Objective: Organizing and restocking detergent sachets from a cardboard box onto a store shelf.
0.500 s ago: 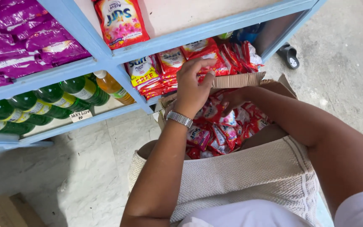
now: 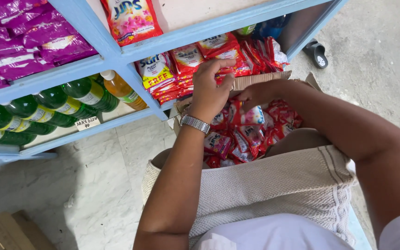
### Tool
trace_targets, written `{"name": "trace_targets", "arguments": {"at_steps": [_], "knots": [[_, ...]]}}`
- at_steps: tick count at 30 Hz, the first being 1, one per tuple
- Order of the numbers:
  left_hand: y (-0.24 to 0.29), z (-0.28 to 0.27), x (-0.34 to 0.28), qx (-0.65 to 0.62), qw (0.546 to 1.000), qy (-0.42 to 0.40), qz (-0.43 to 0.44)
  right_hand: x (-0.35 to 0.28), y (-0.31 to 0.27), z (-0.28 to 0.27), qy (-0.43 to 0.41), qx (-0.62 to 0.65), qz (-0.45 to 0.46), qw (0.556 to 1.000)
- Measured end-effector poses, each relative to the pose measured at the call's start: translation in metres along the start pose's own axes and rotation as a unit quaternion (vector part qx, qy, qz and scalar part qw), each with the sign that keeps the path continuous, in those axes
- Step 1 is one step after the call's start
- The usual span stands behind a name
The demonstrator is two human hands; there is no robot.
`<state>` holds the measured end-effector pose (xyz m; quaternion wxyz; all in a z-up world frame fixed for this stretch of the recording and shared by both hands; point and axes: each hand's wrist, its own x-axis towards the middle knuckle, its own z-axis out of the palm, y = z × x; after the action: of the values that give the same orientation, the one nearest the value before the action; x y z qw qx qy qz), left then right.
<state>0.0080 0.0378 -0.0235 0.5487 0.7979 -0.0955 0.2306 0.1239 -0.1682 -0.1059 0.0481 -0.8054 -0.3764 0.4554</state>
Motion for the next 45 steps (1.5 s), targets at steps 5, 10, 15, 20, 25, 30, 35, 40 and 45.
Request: {"name": "trace_targets", "arguments": {"at_steps": [5,10,15,20,25,30,35,40,45], "knots": [[-0.011,-0.003,-0.009,0.025,0.995,-0.073,-0.058,-0.068,-0.041,-0.040,0.060,0.176,-0.049,0.981],[-0.017,-0.013,-0.005,0.075,0.991,-0.092,-0.058,-0.104,-0.053,-0.072,0.163,0.137,-0.110,0.971],[0.005,-0.030,0.004,-0.105,0.970,-0.198,-0.096,-0.132,-0.104,-0.088,0.310,0.225,-0.140,0.913],[0.036,-0.037,0.008,-0.201,0.971,-0.131,-0.022,-0.131,-0.133,-0.076,0.418,0.360,-0.212,0.806],[0.031,-0.045,0.007,-0.063,0.995,0.005,0.072,-0.115,-0.121,-0.060,0.451,0.480,-0.235,0.715],[0.004,-0.037,0.009,-0.065,0.995,0.078,-0.021,-0.107,-0.109,-0.049,0.444,0.531,-0.280,0.666],[0.009,-0.030,0.015,-0.231,0.964,0.067,-0.115,-0.114,-0.116,-0.050,0.466,0.485,-0.307,0.673],[-0.014,-0.021,0.006,-0.296,0.949,0.057,-0.092,-0.113,-0.116,-0.048,0.472,0.451,-0.283,0.703],[0.028,-0.033,0.005,-0.231,0.967,0.093,-0.057,-0.102,-0.107,-0.043,0.490,0.420,-0.291,0.707]]}}
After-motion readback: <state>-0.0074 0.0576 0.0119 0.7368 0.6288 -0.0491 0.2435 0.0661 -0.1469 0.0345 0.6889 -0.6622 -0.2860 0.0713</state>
